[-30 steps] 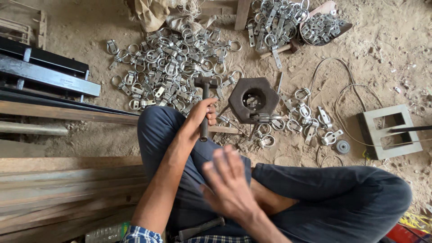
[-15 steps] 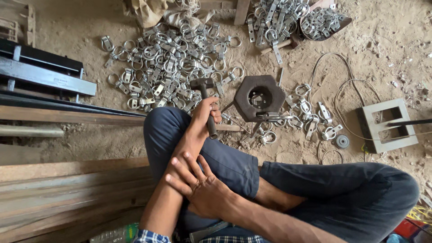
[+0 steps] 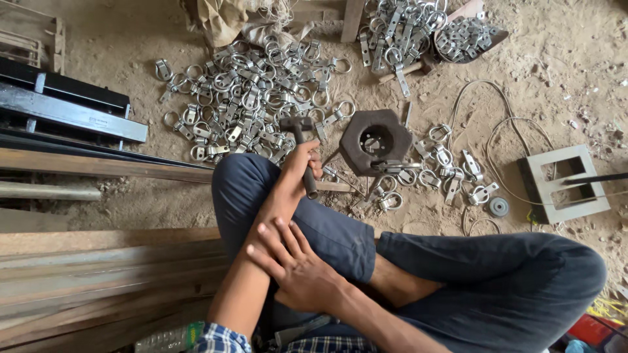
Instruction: The person sits on the floor and uses a hammer and metal die to shape small metal pieces. They repeatedly pick up metal parts, place them in the die, strike them with the hammer, and then remove the shaped pieces.
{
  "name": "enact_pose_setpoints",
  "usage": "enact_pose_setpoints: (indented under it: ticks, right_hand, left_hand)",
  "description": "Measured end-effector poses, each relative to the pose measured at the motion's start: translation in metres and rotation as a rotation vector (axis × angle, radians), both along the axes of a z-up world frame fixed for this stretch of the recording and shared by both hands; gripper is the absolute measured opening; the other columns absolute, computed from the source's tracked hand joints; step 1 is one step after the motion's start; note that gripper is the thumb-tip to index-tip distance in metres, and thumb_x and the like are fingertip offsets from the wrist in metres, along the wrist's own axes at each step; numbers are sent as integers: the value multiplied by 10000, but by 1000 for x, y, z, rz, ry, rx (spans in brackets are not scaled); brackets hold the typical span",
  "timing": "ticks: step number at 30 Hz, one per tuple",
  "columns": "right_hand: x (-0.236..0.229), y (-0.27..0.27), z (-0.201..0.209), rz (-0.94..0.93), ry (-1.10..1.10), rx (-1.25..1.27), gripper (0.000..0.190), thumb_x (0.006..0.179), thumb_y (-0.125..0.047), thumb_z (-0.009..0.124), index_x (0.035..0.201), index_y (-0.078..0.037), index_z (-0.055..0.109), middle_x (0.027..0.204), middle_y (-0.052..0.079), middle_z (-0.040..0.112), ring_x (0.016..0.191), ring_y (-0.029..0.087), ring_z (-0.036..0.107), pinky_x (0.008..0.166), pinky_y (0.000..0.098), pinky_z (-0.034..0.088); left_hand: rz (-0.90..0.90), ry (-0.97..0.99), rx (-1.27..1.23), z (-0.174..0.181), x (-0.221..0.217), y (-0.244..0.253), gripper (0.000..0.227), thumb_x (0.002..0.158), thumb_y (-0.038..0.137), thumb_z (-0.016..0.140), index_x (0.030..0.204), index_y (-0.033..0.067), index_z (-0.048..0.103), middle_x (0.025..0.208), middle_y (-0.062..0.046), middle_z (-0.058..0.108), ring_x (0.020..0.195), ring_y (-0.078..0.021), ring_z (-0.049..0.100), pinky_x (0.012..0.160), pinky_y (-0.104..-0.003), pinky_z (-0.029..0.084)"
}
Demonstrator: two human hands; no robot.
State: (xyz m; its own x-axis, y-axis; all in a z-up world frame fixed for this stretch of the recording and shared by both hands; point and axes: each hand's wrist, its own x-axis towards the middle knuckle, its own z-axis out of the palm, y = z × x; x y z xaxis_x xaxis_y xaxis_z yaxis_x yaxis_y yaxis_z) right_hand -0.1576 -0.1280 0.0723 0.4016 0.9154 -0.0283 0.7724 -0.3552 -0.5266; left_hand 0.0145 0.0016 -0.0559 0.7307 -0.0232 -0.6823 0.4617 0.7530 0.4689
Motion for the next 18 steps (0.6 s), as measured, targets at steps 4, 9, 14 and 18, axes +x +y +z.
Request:
enact_pose_setpoints:
  ticks: [4,9,14,18]
  right_hand:
    - [3,-26,15,-8,-34,168,802,755,-71,710,1529,-154,515,1663,188,347,1549,412,290,1215,557,298]
    - [57,-79,45,-505,-67,259,340,877,-51,651,1184,-167,742,1399,143,599,1296,304,575,1013,433,550]
    - [130,-117,64,-773,-592,-193,440,921,-343,668,1278,-86,667,1210,126,642,1030,274,617,836,445,530]
    - [145,-134,62,-740,-379,-158,256,1009,-281,630,1120,-52,660,1092,89,658,817,196,631,703,362,549]
  left_hand:
    - [-24,-52,-206,-14,5,8,399,964,191,632,733,186,307,579,64,365,459,-60,348,416,-246,325]
    - [-12,-24,-172,-14,6,5,347,978,195,609,724,180,373,583,77,356,471,-45,344,419,-230,306]
    - [-111,35,-147,-16,11,6,445,954,270,598,641,215,285,534,78,314,428,-63,323,372,-240,276]
    - [-58,1,-104,-6,9,4,240,1009,216,605,798,144,516,594,93,347,491,-42,340,445,-226,300]
